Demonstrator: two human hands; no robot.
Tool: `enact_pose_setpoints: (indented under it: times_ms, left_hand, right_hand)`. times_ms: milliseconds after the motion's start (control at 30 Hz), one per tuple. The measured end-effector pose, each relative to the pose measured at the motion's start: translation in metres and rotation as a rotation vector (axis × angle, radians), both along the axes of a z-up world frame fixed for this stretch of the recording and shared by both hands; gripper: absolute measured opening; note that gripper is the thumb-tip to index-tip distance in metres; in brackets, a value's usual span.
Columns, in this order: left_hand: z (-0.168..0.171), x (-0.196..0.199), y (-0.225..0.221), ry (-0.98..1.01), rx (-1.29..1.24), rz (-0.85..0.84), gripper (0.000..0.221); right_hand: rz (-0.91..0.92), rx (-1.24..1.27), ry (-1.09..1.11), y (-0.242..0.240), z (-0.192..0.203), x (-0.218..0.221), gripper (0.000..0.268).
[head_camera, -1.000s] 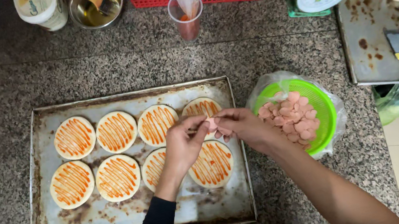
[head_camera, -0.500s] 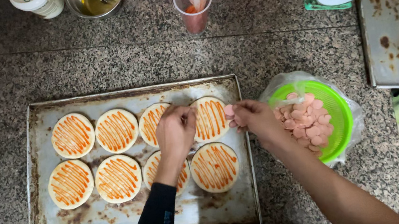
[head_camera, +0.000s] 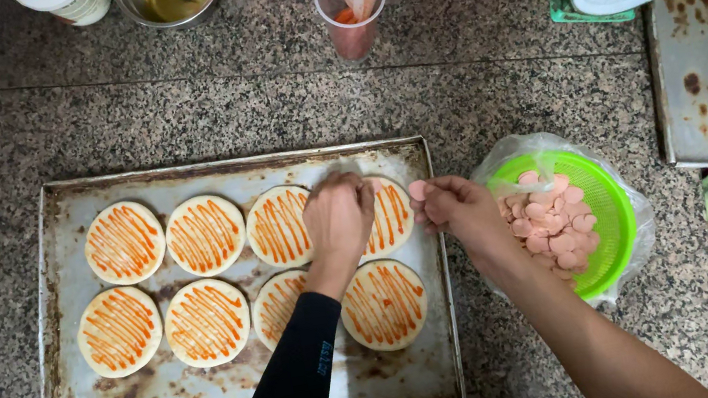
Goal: The person places sliced sausage pieces onto prepared dough disks on a metal baking tray by hand.
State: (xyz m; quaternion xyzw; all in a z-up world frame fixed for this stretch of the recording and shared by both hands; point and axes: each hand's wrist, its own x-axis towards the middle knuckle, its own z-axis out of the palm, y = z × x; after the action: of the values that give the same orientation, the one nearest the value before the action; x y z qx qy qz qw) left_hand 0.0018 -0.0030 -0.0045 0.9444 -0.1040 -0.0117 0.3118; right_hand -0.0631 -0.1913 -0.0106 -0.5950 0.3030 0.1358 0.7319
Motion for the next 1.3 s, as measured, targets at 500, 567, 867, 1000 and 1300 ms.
enact_pose_setpoints:
  times_ms: [500,567,867,1000,1300]
  left_hand:
    - [-0.013,0.004,-0.003,0.011,0.060,0.005,0.024]
    - [-0.015,0.005,-0.004,-0.052,0.065,0.006,0.024]
    - [0.032,-0.010,0.011,0.131,-0.259,-0.048,0.017]
    - [0.052,-0.025,0.021,0.054,-0.323,-0.306,0.023]
    - [0.033,-0.039,0.035,0.170,-0.303,-0.142,0.013]
  right_hand:
    - [0.033,0.007,-0.008,0.004,-0.003,-0.002,0.025]
    - [0.045,0.021,-0.010,0.005,-0.002,-0.001,0.026]
    - [0.123,0.002,-0.013,0.010,-0.003,-0.005,0.026]
    - [0.275,-0.099,-0.069,0.013,-0.020,-0.008,0.026]
    - [0.371,-0.087,-0.148,0.021,-0.028,-0.015,0.025]
